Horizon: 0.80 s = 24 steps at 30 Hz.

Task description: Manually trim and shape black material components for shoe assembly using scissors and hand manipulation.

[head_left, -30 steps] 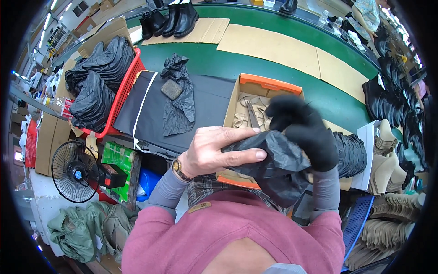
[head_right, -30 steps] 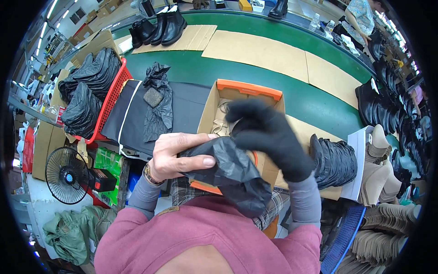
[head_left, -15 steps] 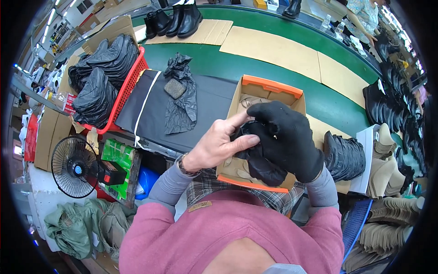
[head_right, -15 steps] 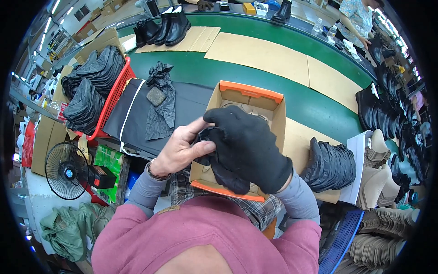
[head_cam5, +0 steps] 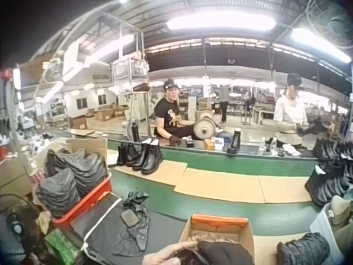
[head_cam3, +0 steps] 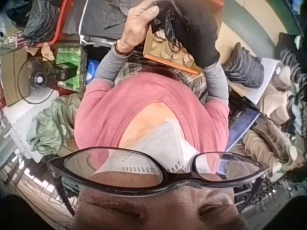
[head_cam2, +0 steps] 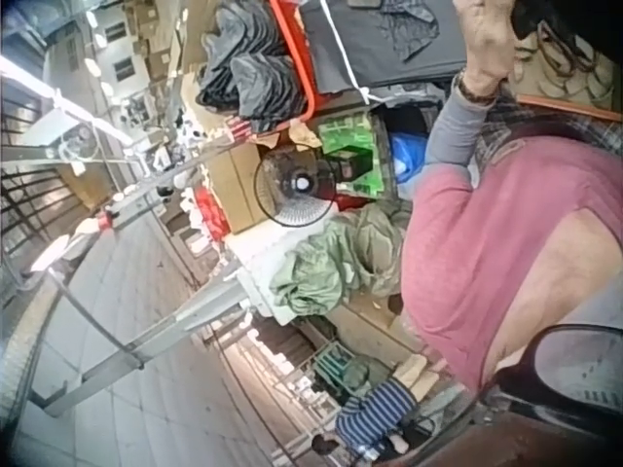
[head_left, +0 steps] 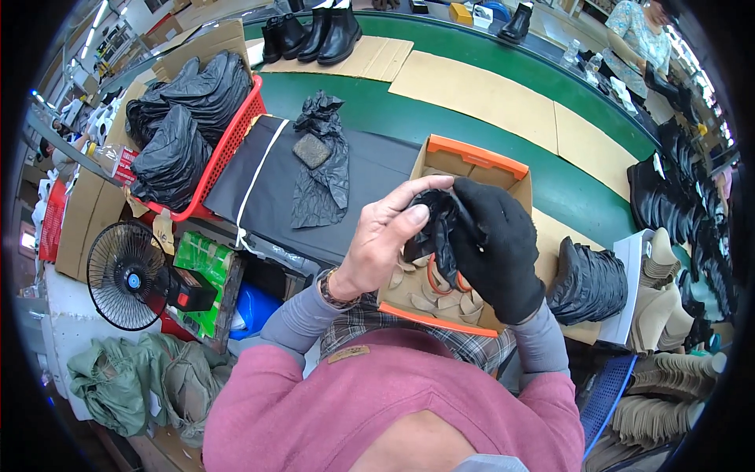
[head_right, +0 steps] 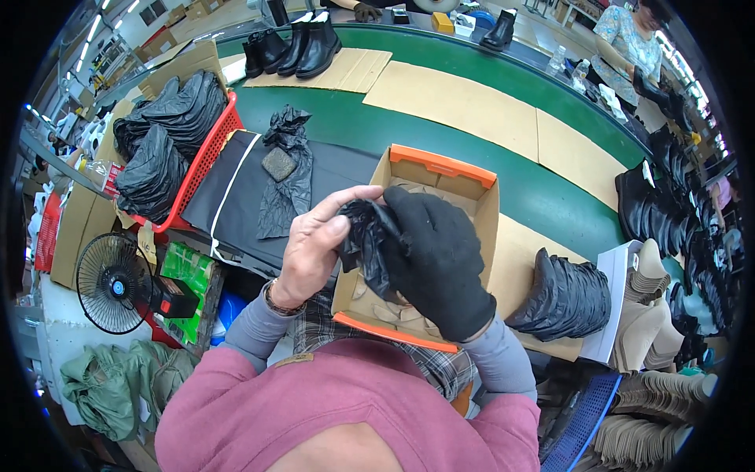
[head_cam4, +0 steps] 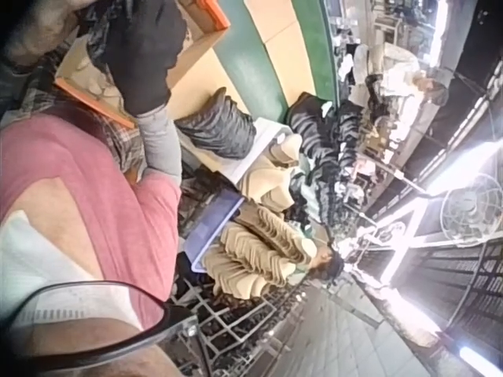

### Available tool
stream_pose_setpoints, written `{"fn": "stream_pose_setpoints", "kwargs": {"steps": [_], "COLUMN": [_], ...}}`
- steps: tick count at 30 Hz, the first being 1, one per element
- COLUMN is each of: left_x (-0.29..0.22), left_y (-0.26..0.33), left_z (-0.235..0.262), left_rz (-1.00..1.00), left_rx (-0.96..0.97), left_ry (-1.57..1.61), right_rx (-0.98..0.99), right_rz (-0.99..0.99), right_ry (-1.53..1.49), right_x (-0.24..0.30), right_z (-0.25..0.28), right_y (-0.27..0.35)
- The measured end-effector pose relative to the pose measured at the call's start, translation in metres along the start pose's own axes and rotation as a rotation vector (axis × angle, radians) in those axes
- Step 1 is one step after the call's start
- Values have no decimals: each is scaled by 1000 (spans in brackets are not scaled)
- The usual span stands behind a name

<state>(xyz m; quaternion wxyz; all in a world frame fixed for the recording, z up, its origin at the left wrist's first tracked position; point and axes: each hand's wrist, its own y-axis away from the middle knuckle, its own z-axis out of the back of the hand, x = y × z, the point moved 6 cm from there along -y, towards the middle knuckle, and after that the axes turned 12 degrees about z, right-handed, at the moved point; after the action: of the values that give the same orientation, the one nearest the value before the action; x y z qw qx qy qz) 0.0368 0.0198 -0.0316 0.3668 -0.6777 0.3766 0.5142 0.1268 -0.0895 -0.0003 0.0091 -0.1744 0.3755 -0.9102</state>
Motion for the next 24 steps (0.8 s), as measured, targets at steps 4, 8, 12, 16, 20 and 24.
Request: {"fn": "stream_pose_setpoints", "kwargs": {"steps": [4,8,12,16,20,24], "left_x": [0,-8,-20,-22,19,22], "left_y": [-1,-6,2,-1,12,16], "left_z": [5,20,6,-1,4,7], "left_rz": [-2,-176,-242,-403,262,463], "left_rx": [14,-135,-193,-150,75,-63], "left_ry": [-141,-211,-234,-507,410,623], "right_rx": [19,29,-3,-71,-164,-170], "right_rz": [82,88,63,205,352,534], "right_ry": [128,-313,-25,250,535,708], "right_x": [5,9,4,4,7,21], "right_z": [-2,14,2,15,23,8], "right_y": [-2,-17,-5,-7,-3,3]}}
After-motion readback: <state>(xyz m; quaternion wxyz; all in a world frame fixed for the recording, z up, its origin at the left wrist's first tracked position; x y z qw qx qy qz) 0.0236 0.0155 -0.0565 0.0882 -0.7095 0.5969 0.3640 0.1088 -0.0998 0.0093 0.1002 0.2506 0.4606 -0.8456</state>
